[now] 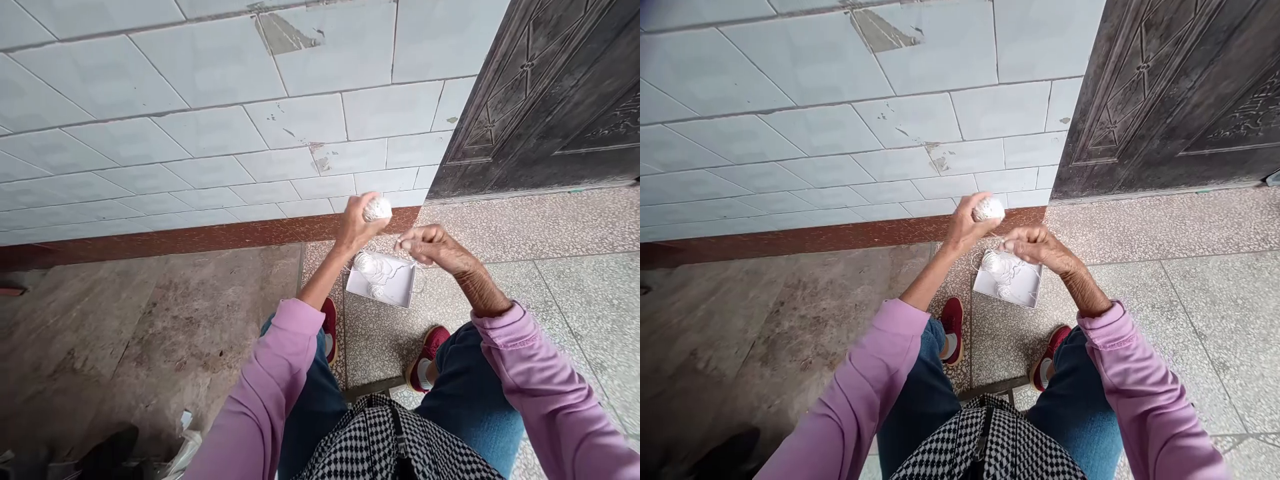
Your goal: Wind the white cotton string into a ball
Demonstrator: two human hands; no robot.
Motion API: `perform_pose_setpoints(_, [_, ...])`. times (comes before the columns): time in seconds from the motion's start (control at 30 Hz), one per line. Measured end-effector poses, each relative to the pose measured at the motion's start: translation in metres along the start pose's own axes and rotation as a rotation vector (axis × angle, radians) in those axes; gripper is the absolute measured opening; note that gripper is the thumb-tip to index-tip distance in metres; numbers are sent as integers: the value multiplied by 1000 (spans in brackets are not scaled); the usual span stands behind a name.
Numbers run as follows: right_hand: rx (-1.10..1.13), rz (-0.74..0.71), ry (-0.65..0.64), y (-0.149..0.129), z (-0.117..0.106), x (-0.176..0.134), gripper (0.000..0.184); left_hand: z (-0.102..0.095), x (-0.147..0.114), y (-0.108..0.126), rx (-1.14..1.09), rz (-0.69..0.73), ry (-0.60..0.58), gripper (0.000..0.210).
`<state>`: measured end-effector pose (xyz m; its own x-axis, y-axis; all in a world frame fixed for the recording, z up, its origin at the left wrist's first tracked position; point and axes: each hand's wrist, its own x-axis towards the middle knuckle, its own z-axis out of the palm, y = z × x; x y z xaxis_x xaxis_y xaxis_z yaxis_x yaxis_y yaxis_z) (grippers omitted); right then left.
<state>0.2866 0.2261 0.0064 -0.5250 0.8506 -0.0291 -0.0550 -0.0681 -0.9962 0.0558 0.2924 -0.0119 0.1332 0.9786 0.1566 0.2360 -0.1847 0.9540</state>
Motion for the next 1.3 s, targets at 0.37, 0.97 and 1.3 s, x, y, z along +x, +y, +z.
perform_pose_setpoints(0.37, [-197,-137,402,9,-37,-5,53,21,-28,20,-428,-271,-685,66])
perform_pose_setpoints(0.97, [-2,275,45,31,-60,-14,41,-64,16,22,-931,-62,142,69])
perform_pose_setpoints(1.3, [-84,356,298,39,-110,-54,47,-147,10,1,-1000,-129,554,31])
